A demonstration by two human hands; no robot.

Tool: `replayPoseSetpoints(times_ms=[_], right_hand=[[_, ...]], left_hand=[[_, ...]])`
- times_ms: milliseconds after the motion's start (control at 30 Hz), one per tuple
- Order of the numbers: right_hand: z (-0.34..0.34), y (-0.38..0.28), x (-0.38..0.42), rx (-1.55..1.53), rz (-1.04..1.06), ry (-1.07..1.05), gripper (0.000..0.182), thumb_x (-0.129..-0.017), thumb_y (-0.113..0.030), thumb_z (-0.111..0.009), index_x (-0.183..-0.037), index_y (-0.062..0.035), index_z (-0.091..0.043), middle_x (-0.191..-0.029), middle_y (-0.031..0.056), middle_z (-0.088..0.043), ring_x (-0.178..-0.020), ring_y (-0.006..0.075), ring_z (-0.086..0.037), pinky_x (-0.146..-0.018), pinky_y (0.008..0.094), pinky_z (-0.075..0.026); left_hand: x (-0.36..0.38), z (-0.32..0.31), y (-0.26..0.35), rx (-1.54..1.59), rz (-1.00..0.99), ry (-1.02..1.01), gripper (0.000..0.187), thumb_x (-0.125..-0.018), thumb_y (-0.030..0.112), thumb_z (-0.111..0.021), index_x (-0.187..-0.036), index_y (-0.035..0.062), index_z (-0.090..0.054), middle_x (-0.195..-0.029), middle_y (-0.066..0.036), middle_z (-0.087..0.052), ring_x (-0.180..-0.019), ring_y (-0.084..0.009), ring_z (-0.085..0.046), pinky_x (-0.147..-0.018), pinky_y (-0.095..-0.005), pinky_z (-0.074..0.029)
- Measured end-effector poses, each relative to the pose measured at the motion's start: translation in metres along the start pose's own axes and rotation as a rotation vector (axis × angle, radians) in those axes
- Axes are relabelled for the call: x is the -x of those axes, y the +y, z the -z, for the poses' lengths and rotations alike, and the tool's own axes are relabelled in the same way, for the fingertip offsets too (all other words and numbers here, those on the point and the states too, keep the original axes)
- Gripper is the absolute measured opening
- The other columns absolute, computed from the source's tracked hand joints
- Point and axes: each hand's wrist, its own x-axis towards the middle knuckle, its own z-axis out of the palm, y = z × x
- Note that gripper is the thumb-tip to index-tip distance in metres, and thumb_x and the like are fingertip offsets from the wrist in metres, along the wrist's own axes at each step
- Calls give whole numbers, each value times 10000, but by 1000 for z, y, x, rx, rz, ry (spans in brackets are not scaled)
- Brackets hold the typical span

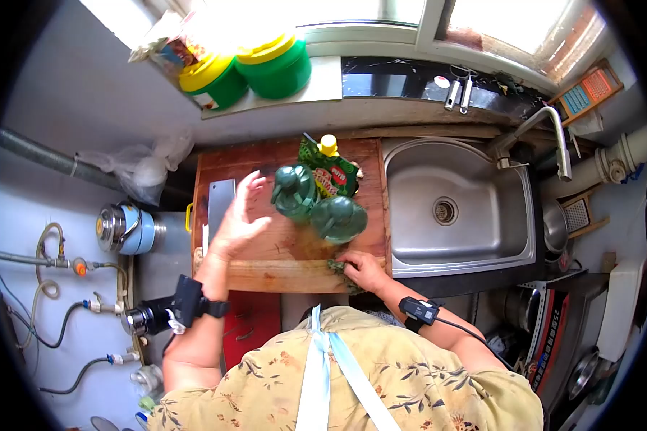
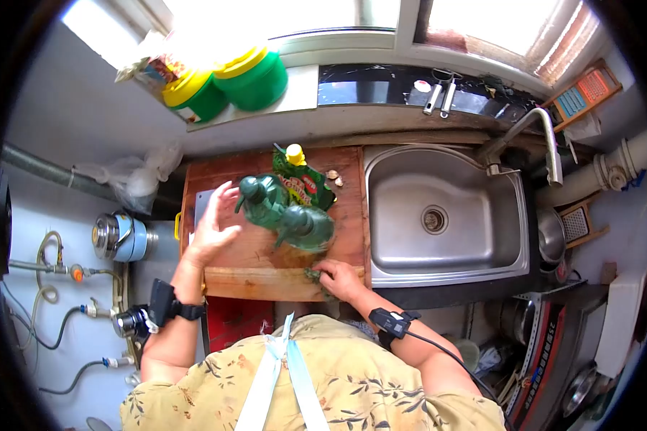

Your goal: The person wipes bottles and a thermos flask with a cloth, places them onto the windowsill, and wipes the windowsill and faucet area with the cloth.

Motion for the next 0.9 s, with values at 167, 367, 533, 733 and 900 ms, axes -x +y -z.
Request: replayPoseSetpoints(times_ms=[167, 367, 533, 733, 900], right_hand=[[-5, -9, -5, -13, -58, 10, 233, -746, -86, -512, -938, -43, -638, -897, 157, -636, -850, 322, -612, -758, 368, -487], [-6, -8, -1, -8, -60, 23, 234, -750, -92, -510, -941, -51, -638, -896, 157, -634, -845, 322, -610, -754, 369, -486], [-11, -11, 2, -35, -60, 39, 232, -757, -98, -502, -941, -46, -633, -899, 153, -632, -845, 322, -607, -754, 370, -484], [-13, -7, 5, -47, -18, 58, 230, -758, -96, -501, -945, -42, -625, -906, 156, -627, -855, 325, -602, -762, 376, -480], [-16, -10, 6, -33, 31, 81, 227, -759, -87, -505, -944, -31, -623, -913, 159, -627, -862, 324, -602, -766, 366, -478]], left_hand=[[-10, -43, -1, 6, -185, 296, 990, -634, 192, -781, -1415, 82, -182, -1389, -209, -317, -1308, -295, -296, -1075, -386, -240], [-30, -70, 17, 44, -136, 532, 777, -634, 215, -812, -1279, 43, -415, -1180, -148, -539, -1085, -229, -526, -950, -335, -400], [-36, -71, 22, 49, -157, 606, 369, -681, 166, -734, -979, 60, -545, -833, -35, -633, -751, -119, -588, -738, -291, -492], [-22, -59, 8, 222, -131, 751, 326, -720, 221, -705, -961, 63, -553, -873, -28, -591, -789, -126, -552, -746, -282, -468], [6, -26, -26, 661, 62, 1066, 233, -754, 227, -669, -936, 105, -588, -878, 1, -594, -790, -124, -565, -729, -286, -467]])
